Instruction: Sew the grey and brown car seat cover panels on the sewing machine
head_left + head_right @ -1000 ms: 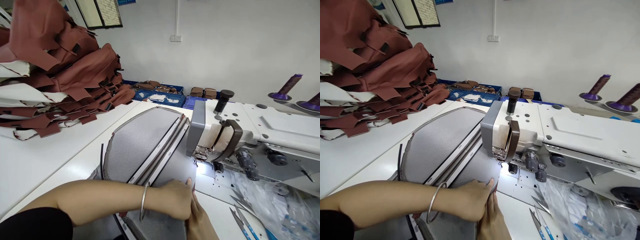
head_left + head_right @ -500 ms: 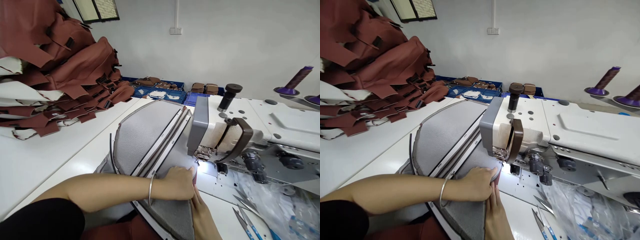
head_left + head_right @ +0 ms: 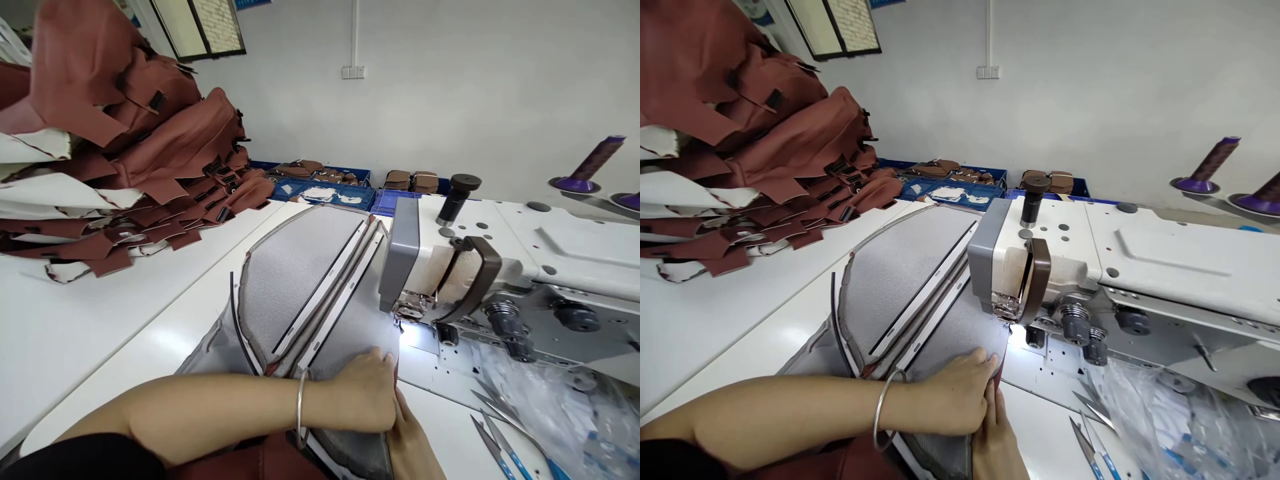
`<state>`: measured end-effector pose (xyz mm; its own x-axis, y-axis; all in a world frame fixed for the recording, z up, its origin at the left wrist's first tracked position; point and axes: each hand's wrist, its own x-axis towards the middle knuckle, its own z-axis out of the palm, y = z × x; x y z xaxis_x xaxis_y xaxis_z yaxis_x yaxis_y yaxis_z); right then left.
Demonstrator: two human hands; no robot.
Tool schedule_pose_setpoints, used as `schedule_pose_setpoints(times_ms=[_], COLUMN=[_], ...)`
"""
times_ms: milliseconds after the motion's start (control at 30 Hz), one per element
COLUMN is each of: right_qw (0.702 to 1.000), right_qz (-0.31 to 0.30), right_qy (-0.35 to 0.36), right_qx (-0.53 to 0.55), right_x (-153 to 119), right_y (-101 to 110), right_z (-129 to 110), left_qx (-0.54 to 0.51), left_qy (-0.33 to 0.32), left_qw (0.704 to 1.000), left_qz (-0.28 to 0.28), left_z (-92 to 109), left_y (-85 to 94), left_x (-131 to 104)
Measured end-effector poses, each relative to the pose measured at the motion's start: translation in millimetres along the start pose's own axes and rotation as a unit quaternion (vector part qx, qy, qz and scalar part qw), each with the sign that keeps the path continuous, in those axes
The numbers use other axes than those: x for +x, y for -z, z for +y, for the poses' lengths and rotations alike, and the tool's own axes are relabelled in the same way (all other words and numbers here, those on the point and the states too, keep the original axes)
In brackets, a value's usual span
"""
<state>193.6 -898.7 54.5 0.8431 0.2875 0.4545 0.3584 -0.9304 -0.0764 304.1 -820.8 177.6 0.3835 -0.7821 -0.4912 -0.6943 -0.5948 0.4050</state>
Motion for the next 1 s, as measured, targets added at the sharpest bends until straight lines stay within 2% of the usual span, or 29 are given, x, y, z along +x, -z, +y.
schedule_pose_setpoints(times_ms=[133, 267, 333, 400, 500, 567, 667, 733, 800, 867, 933, 1000], right_qw=[0.989, 0.994, 0.991, 0.99, 0.995, 0.996, 0.996, 0.996, 0.996, 0.994, 0.99, 0.986], right_qz=[0.135, 0.111, 0.13, 0.131, 0.092, 0.082, 0.087, 0.091, 0.092, 0.109, 0.142, 0.165], right_qy=[-0.05, -0.004, -0.007, -0.016, -0.003, 0.011, 0.025, 0.025, 0.018, 0.012, 0.005, 0.002], right_qx=[0.017, 0.017, 0.024, 0.044, 0.044, 0.027, 0.014, 0.004, -0.005, -0.009, -0.015, -0.027], right_x=[6, 21, 27, 29, 24, 17, 8, 4, 2, 1, 0, 0], right_y=[-5, 11, 17, 17, 5, -3, -11, -12, -11, -9, -5, -1], right_z=[-1, 7, 10, 8, -5, -17, -35, -44, -52, -58, -61, -62], left_qx=[0.025, 0.031, 0.034, 0.027, -0.004, -0.031, -0.052, -0.039, -0.004, 0.043, 0.068, 0.073], left_qy=[-0.01, -0.024, -0.041, -0.044, -0.004, 0.024, 0.069, 0.108, 0.11, 0.07, 0.03, 0.021], left_qw=[1.0, 0.999, 0.998, 0.997, 0.997, 0.997, 0.996, 0.993, 0.994, 0.996, 0.997, 0.997], left_qz=[0.003, 0.033, 0.047, 0.06, 0.08, 0.063, 0.004, -0.006, 0.005, 0.02, 0.026, 0.008], left_z=[-2, -4, -6, -8, -9, -6, 6, 17, 25, 29, 26, 21], left_y=[4.0, 7.6, 7.1, 5.6, 7.8, 15.2, 29.1, 31.5, 24.6, 11.5, -1.5, -9.1], left_x=[8, 17, 22, 26, 29, 28, 22, 15, 5, -5, -12, -14])
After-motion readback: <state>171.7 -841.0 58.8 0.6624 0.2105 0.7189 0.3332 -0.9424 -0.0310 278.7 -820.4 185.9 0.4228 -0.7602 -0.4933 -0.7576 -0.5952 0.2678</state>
